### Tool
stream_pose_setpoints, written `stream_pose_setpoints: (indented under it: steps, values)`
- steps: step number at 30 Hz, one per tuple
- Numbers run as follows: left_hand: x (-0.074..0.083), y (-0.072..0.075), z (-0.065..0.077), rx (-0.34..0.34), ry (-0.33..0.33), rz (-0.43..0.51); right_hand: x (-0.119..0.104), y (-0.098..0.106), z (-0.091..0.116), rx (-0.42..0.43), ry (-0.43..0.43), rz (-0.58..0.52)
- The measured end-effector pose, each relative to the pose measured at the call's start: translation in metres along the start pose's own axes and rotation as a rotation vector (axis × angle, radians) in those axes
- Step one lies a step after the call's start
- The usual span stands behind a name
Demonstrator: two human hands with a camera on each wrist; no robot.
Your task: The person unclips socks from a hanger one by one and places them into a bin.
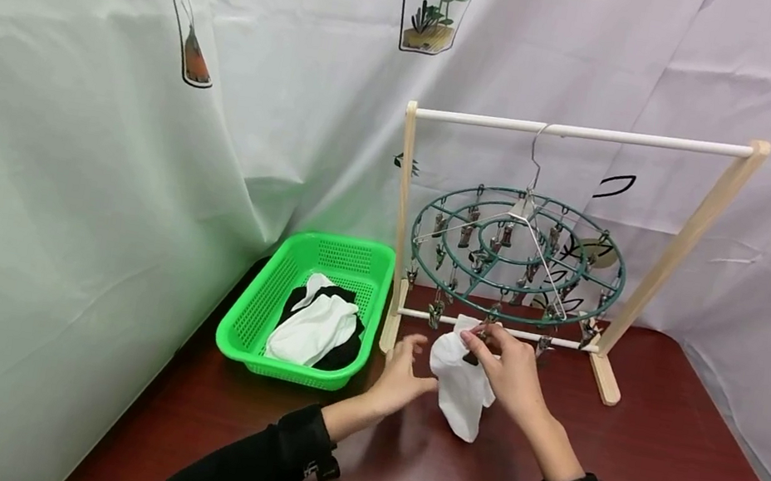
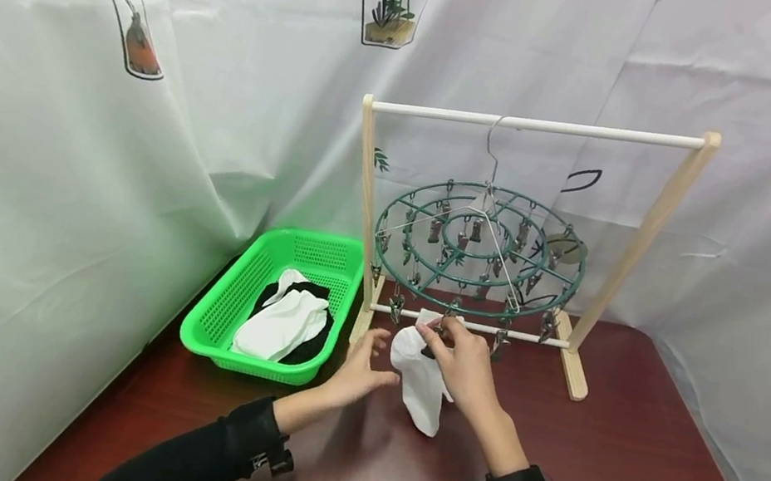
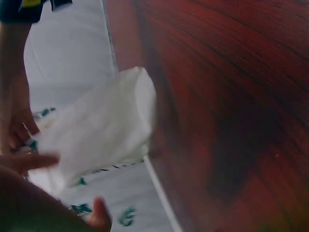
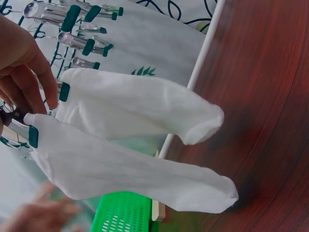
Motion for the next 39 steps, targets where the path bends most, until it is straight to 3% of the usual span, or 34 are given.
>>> stream_pose_setpoints:
  steps: [5, 9, 22, 30, 33, 39]
  values:
    - [-0.021, -0.018, -0.003, -0.257, 0.191, 0.097, 0.000, -0.005, 0.005, -0.022, -0.016, -0.017]
    - [-0.024, -0.023, -0.002, -0.345, 0.229, 0.191, 0.001, -0.005, 0.006, -0.023, -0.020, -0.014]
    - [-0.025, -0.012, 0.000, -0.300, 0.197, 0.326, 0.016, 0.006, 0.000, -0.016, -0.080, 0.138]
    - [-0.022, -0.006, -0.001, -0.167, 0.098, 0.330, 0.023, 0.004, 0.000, -0.047, -0.118, 0.148]
    - [-0.019, -0.004, -0.003, -0.136, 0.050, 0.317, 0.021, 0.004, -0.002, -0.027, -0.091, 0.137]
    - [-0.017, -0.004, -0.004, -0.126, 0.048, 0.295, 0.011, 0.005, -0.003, 0.048, 0.016, 0.121]
Point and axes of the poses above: each hand's wrist, its own z-axis away from the middle knuckle, its own y-axis out of the back of the hand, x = y × z, the point moved 8 cm from there along -z, towards the middle knuckle, and after that the axes turned 14 degrees about x, right-handed, at the moved point
